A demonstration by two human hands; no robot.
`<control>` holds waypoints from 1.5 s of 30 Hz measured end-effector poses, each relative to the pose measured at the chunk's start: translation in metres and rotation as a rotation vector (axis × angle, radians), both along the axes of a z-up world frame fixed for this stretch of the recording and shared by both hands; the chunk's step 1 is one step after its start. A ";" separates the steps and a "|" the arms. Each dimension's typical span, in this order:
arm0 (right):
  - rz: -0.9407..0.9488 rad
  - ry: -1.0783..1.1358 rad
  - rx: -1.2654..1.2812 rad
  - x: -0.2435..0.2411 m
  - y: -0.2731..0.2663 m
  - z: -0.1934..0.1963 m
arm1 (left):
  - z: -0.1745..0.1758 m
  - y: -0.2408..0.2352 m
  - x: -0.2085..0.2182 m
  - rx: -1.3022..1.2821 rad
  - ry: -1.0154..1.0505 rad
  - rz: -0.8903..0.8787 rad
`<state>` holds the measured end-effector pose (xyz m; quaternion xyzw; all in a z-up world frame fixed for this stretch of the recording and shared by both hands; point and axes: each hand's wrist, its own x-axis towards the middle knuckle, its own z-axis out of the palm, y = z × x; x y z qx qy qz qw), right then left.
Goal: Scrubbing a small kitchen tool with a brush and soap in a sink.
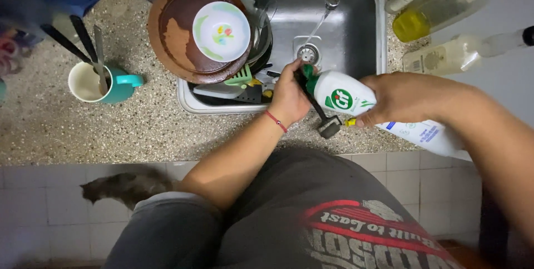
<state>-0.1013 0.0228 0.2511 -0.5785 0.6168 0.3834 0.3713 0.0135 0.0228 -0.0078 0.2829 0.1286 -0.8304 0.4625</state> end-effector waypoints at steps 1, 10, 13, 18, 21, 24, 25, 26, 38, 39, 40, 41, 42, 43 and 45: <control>0.002 0.004 0.001 0.002 -0.002 -0.001 | -0.001 0.000 0.001 0.001 0.004 0.002; 0.058 0.069 -0.007 0.010 -0.007 0.003 | 0.002 0.006 0.001 -0.075 -0.050 -0.094; 0.050 0.095 -0.001 0.013 -0.006 0.009 | -0.002 0.006 0.000 -0.119 -0.011 -0.097; 0.090 0.170 -0.028 0.015 -0.008 0.015 | -0.016 0.008 -0.010 -0.237 0.142 -0.145; 0.096 0.218 -0.002 0.015 -0.007 0.018 | -0.018 0.009 -0.012 -0.299 0.079 -0.152; 0.153 0.231 0.027 0.012 -0.004 0.018 | -0.010 0.007 -0.016 -0.278 0.012 -0.163; 0.149 0.232 0.027 0.010 -0.005 0.017 | -0.017 0.006 -0.020 -0.278 0.015 -0.168; 0.162 0.245 0.021 0.009 -0.006 0.017 | -0.023 0.006 -0.023 -0.286 0.027 -0.185; 0.089 0.260 0.001 -0.002 -0.006 0.013 | -0.023 0.015 -0.038 -0.433 -0.015 -0.194; 0.074 0.266 0.005 -0.002 -0.005 0.013 | -0.019 0.017 -0.038 -0.439 -0.032 -0.188; 0.069 0.269 0.004 -0.004 -0.003 0.009 | -0.017 0.016 -0.039 -0.442 -0.028 -0.191; 0.053 0.246 -0.030 -0.008 0.000 0.004 | -0.014 0.016 -0.040 -0.440 -0.077 -0.145; 0.040 0.222 -0.067 -0.010 0.001 0.000 | -0.011 0.014 -0.039 -0.439 -0.127 -0.096; 0.038 0.224 -0.071 -0.028 0.007 -0.018 | 0.004 0.011 -0.032 -0.443 -0.126 -0.096; 0.065 -0.032 -0.281 -0.065 0.020 -0.056 | 0.032 0.008 -0.020 -0.550 -0.260 -0.174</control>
